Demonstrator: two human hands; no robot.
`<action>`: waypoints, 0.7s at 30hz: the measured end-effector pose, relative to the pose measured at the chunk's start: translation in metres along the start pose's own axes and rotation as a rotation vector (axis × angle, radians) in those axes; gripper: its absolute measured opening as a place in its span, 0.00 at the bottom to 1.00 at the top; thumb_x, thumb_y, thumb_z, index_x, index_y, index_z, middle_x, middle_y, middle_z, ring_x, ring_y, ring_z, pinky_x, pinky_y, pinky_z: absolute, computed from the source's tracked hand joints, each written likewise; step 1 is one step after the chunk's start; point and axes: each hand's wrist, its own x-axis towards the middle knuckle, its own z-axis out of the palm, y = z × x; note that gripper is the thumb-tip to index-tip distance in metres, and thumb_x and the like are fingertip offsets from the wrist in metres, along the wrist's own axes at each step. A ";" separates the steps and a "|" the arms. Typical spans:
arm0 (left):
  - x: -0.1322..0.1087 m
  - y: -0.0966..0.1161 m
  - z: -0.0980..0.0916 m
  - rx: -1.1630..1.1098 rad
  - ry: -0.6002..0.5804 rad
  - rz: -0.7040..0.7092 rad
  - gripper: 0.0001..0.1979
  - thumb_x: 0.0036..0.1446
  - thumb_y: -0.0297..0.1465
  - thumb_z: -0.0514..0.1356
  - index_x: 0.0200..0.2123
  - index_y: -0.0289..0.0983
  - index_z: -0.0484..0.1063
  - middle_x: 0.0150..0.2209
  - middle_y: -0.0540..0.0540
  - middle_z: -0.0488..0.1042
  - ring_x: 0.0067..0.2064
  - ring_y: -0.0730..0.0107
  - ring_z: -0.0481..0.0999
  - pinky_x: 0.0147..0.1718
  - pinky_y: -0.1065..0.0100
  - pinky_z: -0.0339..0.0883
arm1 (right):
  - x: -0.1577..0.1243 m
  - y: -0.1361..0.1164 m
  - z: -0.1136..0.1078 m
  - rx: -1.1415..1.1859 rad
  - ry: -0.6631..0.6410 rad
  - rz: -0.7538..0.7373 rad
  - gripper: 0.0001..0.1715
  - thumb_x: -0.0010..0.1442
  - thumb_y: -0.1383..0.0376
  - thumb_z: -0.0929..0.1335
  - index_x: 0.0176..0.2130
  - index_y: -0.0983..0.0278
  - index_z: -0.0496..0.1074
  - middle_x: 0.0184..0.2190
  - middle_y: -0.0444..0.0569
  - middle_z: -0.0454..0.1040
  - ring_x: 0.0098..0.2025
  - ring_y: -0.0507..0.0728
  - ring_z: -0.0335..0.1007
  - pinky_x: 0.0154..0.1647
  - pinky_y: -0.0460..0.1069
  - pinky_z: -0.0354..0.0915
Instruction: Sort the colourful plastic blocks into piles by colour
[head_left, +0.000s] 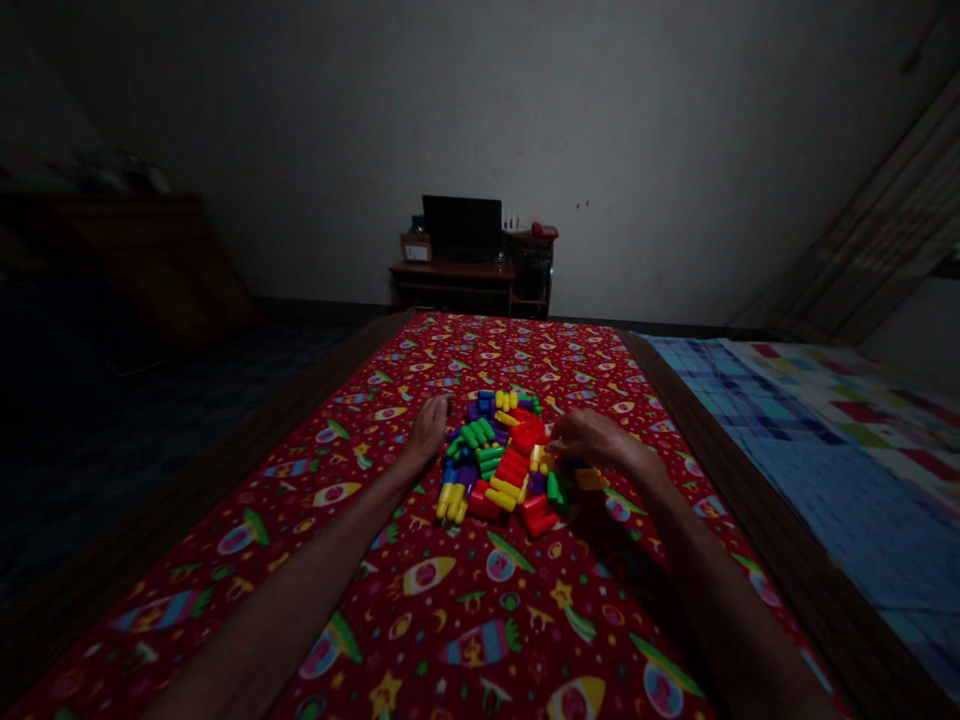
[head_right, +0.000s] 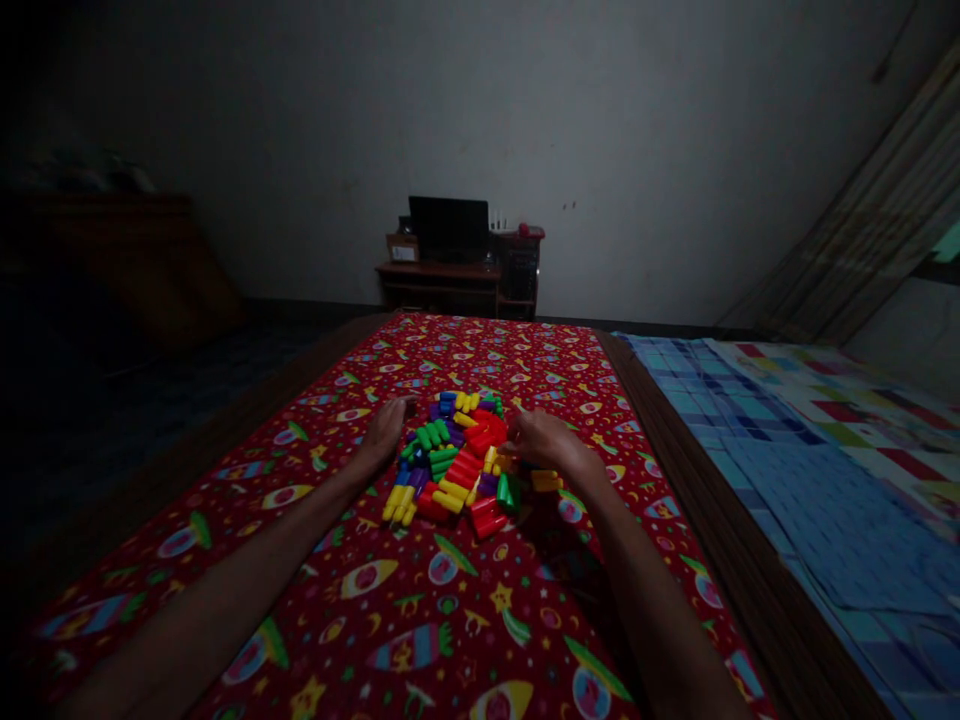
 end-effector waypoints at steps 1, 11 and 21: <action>0.000 -0.004 0.000 -0.028 0.010 -0.022 0.25 0.63 0.46 0.42 0.43 0.37 0.71 0.45 0.40 0.74 0.49 0.59 0.73 0.51 0.54 0.68 | -0.001 -0.002 0.001 0.000 -0.036 0.002 0.08 0.52 0.60 0.72 0.27 0.62 0.77 0.23 0.47 0.75 0.22 0.51 0.64 0.22 0.46 0.51; -0.001 -0.005 -0.001 -0.102 -0.045 -0.057 0.25 0.60 0.48 0.45 0.40 0.35 0.72 0.44 0.39 0.75 0.44 0.59 0.77 0.47 0.54 0.71 | -0.002 0.026 -0.018 0.366 -0.042 -0.018 0.16 0.53 0.56 0.69 0.24 0.66 0.74 0.20 0.43 0.72 0.22 0.49 0.62 0.22 0.44 0.53; 0.000 -0.007 -0.004 -0.013 -0.086 -0.023 0.27 0.60 0.49 0.44 0.38 0.35 0.72 0.43 0.38 0.76 0.43 0.58 0.77 0.48 0.54 0.71 | 0.003 0.117 0.013 0.411 0.690 0.529 0.18 0.56 0.59 0.64 0.32 0.70 0.77 0.23 0.52 0.76 0.24 0.55 0.69 0.24 0.46 0.60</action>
